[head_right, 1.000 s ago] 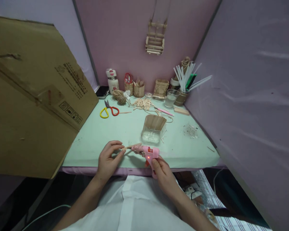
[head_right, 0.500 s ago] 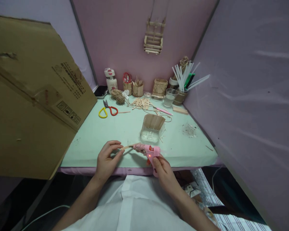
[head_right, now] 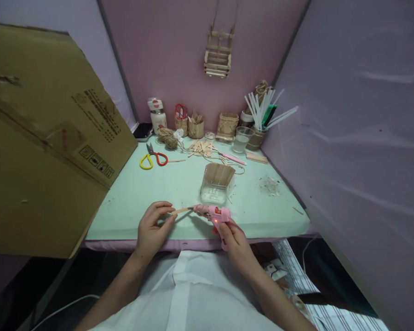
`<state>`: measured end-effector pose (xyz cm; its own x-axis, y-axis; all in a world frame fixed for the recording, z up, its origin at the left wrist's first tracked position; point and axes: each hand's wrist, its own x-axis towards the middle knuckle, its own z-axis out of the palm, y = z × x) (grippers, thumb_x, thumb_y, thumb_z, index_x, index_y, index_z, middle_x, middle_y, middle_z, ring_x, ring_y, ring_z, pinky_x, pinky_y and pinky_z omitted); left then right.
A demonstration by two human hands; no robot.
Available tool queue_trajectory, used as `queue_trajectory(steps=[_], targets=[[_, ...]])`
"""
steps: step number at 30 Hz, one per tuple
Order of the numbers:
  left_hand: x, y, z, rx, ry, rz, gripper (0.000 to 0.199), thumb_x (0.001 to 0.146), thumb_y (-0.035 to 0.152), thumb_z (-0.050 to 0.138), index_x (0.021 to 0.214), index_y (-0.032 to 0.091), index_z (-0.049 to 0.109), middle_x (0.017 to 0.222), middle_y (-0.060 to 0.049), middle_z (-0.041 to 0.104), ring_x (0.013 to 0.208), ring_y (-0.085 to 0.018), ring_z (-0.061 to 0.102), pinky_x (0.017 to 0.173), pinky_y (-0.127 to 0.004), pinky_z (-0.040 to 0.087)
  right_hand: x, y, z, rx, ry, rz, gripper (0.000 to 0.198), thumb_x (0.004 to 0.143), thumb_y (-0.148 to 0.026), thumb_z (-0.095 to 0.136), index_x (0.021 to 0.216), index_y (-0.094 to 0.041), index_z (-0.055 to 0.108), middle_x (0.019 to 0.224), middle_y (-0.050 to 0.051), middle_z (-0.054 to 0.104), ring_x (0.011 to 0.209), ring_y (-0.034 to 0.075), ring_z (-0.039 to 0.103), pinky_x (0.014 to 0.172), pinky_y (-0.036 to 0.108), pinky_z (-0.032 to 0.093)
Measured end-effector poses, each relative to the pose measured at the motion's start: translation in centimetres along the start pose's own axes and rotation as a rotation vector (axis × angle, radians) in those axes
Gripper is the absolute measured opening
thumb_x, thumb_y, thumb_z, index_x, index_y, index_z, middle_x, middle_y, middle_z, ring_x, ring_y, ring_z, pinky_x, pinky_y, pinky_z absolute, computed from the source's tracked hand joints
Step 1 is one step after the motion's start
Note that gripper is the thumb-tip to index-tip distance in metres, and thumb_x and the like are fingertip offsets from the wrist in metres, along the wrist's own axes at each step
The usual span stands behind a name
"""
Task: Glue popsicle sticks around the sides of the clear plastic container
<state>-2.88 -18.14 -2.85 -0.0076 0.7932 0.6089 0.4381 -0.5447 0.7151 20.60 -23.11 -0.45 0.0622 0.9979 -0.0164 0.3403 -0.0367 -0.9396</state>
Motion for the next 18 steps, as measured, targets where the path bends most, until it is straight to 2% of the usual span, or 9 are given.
queue_trajectory(steps=[10,18], targets=[[0.06,0.12,-0.04,-0.004,-0.008,-0.011,0.004,0.086,0.019,0.065,0.089,0.021,0.067,0.097,-0.004,0.065,0.093,-0.015,0.064,0.079,-0.027,0.054,0.05,0.22,-0.12,0.01,0.025,0.0,0.047,0.088,-0.061,0.046,0.077,-0.018,0.063,0.074,0.005,0.063,0.07,0.019,0.054,0.066,0.029,0.045],[0.06,0.13,-0.07,0.009,-0.011,-0.017,0.004,0.087,0.021,0.063,0.089,0.021,0.068,0.098,-0.005,0.065,0.094,-0.016,0.064,0.079,-0.029,0.055,0.14,-0.2,-0.32,0.009,0.057,0.04,0.051,0.085,-0.066,0.049,0.075,-0.018,0.065,0.073,0.006,0.065,0.068,0.019,0.054,0.063,0.029,0.046]])
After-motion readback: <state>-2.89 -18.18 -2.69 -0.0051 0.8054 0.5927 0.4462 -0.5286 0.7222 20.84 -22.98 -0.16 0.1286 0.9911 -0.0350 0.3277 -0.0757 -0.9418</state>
